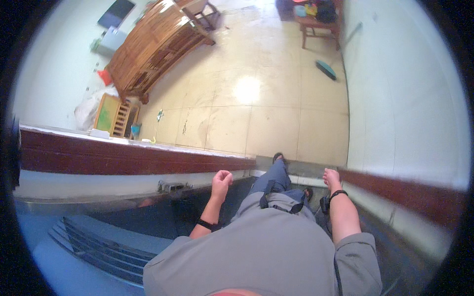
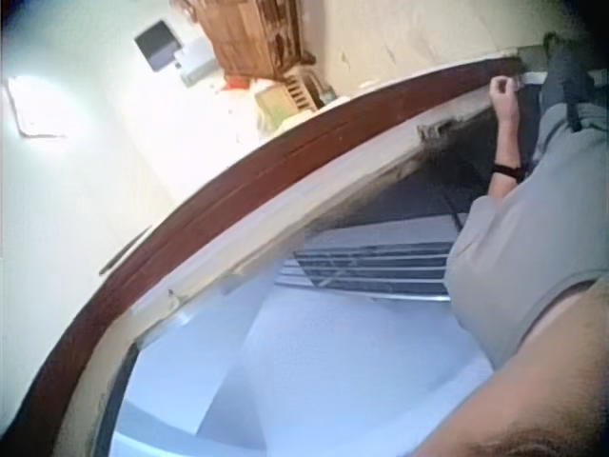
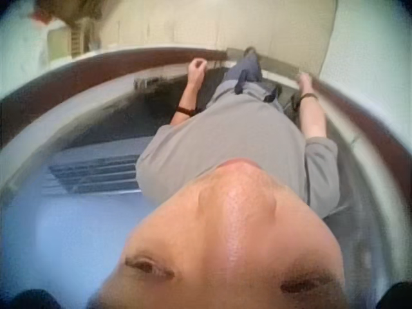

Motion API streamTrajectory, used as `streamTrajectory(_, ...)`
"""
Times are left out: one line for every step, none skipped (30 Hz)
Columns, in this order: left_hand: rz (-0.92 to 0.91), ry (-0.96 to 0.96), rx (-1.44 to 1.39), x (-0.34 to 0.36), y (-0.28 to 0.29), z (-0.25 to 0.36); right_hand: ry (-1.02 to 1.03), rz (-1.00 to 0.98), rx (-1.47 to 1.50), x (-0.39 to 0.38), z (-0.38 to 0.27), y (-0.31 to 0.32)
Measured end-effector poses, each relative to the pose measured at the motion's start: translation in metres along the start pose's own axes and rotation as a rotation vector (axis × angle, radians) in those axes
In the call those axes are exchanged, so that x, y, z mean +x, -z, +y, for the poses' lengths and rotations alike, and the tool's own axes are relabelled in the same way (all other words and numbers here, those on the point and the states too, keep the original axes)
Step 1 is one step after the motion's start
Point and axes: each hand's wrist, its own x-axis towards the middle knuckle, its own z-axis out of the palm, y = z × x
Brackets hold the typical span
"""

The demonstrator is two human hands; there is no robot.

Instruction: The person cleans a wooden bench with a cloth and then uses a screwdriver to tighten screws on the slats and the side of the bench.

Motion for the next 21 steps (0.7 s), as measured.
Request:
streamTrajectory(0.032,0.038,0.006,0.012,-0.009,0.004,-0.013,-0.048,-0.022,0.014,-0.025,0.0)
streamTrajectory(0.05,0.032,-0.017,0.027,-0.021,0.008,-0.028,-0.094,-0.042,0.029,-0.051,-0.001)
streamTrajectory(0.079,0.063,-0.015,0.037,-0.027,0.01,-0.025,-0.091,-0.05,0.041,-0.068,-0.005)
streamTrajectory(0.105,0.094,-0.013,0.049,-0.033,0.013,-0.003,-0.125,-0.028,0.053,-0.087,-0.01)
streamTrajectory(0.116,0.114,-0.028,0.066,-0.041,0.013,-0.005,-0.077,-0.042,0.064,-0.105,-0.012)
streamTrajectory(0.117,0.107,-0.035,0.084,-0.048,0.017,-0.007,-0.03,-0.054,0.07,-0.126,-0.021)
streamTrajectory(0.123,0.124,-0.058,0.103,-0.057,0.021,-0.01,-0.035,-0.054,0.08,-0.143,-0.016)
streamTrajectory(0.117,0.125,-0.087,0.134,-0.068,0.029,0.003,-0.036,-0.045,0.095,-0.17,-0.012)
streamTrajectory(0.163,0.186,-0.107,0.154,-0.071,0.034,-0.025,0.011,-0.076,0.094,-0.195,-0.026)
streamTrajectory(0.167,0.234,-0.123,0.166,-0.079,0.055,-0.069,0.08,-0.109,0.08,-0.212,-0.02)
streamTrajectory(0.172,0.267,-0.133,0.181,-0.087,0.077,-0.082,0.085,-0.121,0.084,-0.226,-0.012)
streamTrajectory(0.164,0.272,-0.147,0.21,-0.093,0.104,-0.076,0.028,-0.125,0.089,-0.256,-0.01)
streamTrajectory(0.159,0.271,-0.145,0.235,-0.093,0.12,-0.082,-0.031,-0.129,0.096,-0.278,-0.008)
streamTrajectory(0.156,0.215,-0.133,0.259,-0.093,0.135,-0.081,-0.027,-0.124,0.106,-0.303,-0.008)
streamTrajectory(0.147,0.164,-0.121,0.282,-0.095,0.147,0.027,0.013,-0.249,0.115,-0.327,-0.007)
streamTrajectory(0.14,0.18,-0.115,0.299,-0.098,0.161,0.12,0.052,-0.38,0.117,-0.346,-0.008)
streamTrajectory(0.137,0.148,-0.105,0.316,-0.102,0.176,0.102,0.06,-0.381,0.118,-0.365,-0.008)
streamTrajectory(0.146,0.109,-0.084,0.333,-0.096,0.193,0.106,0.091,-0.276,0.109,-0.391,-0.028)
streamTrajectory(0.162,0.092,-0.13,0.352,-0.098,0.204,0.119,0.139,-0.174,0.105,-0.418,-0.04)
streamTrajectory(0.157,0.096,-0.129,0.374,-0.1,0.215,0.115,0.145,-0.172,0.109,-0.44,-0.046)
streamTrajectory(0.184,0.097,-0.112,0.397,-0.102,0.221,0.106,0.181,-0.196,0.118,-0.459,-0.051)
